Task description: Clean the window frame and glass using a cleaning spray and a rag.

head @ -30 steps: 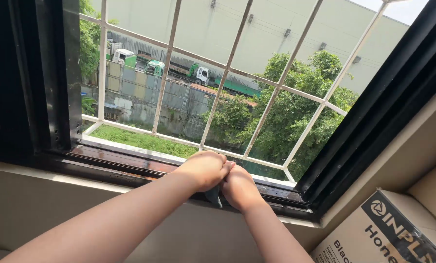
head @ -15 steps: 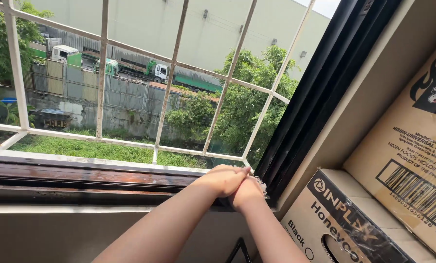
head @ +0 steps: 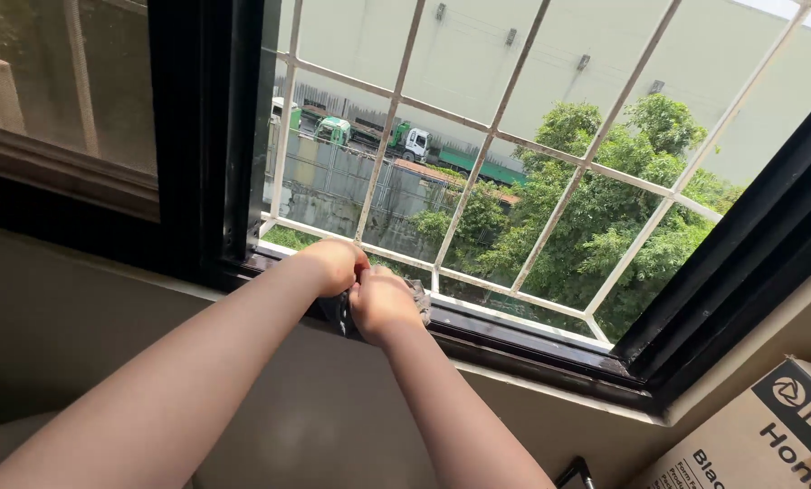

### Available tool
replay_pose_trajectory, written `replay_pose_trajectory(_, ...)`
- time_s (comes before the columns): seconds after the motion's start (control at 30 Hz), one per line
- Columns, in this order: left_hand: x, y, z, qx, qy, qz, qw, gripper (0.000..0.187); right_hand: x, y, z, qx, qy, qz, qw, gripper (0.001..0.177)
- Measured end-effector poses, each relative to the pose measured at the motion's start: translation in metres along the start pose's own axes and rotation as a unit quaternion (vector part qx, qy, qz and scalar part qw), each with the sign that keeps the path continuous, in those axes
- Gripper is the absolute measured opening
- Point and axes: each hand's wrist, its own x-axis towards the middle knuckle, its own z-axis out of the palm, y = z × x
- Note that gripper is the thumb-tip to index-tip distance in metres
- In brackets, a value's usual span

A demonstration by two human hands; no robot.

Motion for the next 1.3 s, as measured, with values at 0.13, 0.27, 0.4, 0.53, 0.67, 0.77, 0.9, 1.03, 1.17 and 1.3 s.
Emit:
replay_pose_trajectory(0.13,-0.019,-0.061,-0.016,0.028,0.013,-0.131,0.991,0.029,0.054,-0.04,0.044,0.041,-0.021,-0.096,0.994,0.035)
replay_pose_trajectory(0.27,-0.019,-0.098,-0.021,0.16,0.044,-0.114,0.98,0.026,0.073,-0.067,0.046,0.067,-0.034,-0.145,0.987,0.034)
replay_pose_trajectory(0.4,-0.029,-0.064,-0.025,0.03,0.036,-0.133,0.99,0.029,0.053,-0.046,0.035,0.071,-0.043,-0.105,0.991,0.037)
replay_pose_trajectory(0.53,-0.001,0.004,0.016,-0.042,0.031,-0.063,0.997,0.03,0.012,0.01,-0.026,0.009,-0.099,-0.003,0.995,0.042)
replay_pose_trajectory(0.67,0.049,0.117,0.07,-0.022,-0.025,-0.003,0.999,0.036,-0.036,0.119,-0.066,0.014,-0.098,0.107,0.989,0.046)
replay_pose_trajectory(0.77,0.078,0.194,0.105,-0.026,-0.047,0.053,0.997,0.035,-0.072,0.189,-0.09,-0.011,-0.088,0.164,0.983,0.044)
replay_pose_trajectory(0.9,0.115,0.263,0.148,-0.003,-0.069,0.135,0.989,0.037,-0.097,0.263,-0.104,-0.029,-0.068,0.206,0.976,0.04)
replay_pose_trajectory(1.03,0.125,0.272,0.166,-0.033,-0.05,0.152,0.987,0.029,-0.113,0.27,-0.109,-0.068,-0.07,0.272,0.957,0.038)
replay_pose_trajectory(1.17,0.114,0.226,0.134,-0.048,-0.029,0.154,0.986,0.028,-0.073,0.273,-0.082,-0.056,-0.024,0.172,0.983,0.035)
replay_pose_trajectory(1.3,0.103,0.18,0.082,0.028,-0.052,0.094,0.994,0.032,-0.047,0.219,-0.074,0.046,-0.031,0.105,0.993,0.029)
